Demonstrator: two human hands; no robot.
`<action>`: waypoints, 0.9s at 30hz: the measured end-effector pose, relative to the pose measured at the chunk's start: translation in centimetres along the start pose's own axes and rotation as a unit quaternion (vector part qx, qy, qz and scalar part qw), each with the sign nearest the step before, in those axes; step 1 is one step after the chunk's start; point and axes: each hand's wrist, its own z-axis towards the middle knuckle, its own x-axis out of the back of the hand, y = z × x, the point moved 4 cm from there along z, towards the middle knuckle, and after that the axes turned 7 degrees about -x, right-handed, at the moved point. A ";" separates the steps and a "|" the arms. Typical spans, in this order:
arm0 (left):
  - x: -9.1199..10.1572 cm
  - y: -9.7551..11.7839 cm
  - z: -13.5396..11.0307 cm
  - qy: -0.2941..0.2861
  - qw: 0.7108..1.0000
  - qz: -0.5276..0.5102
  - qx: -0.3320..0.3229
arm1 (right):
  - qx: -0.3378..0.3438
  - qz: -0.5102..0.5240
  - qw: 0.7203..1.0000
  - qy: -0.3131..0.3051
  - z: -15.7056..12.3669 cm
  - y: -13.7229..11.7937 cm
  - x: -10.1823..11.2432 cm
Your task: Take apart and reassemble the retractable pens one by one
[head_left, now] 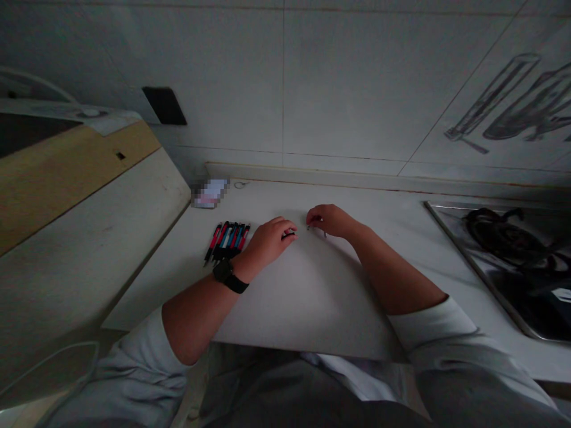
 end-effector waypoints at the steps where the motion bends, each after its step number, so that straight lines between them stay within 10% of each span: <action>1: -0.1 0.0 0.0 -0.002 1.000 -0.002 0.000 | 0.001 -0.013 1.000 -0.007 0.1 0.3 -0.2; 19: 0.2 0.6 0.1 0.007 0.998 -0.055 -0.007 | 0.001 0.025 0.996 0.081 -1.4 -1.1 0.8; 27: 0.7 2.7 -0.1 0.025 0.992 -0.080 -0.094 | 0.008 0.241 0.969 -0.060 -6.2 -4.6 -1.2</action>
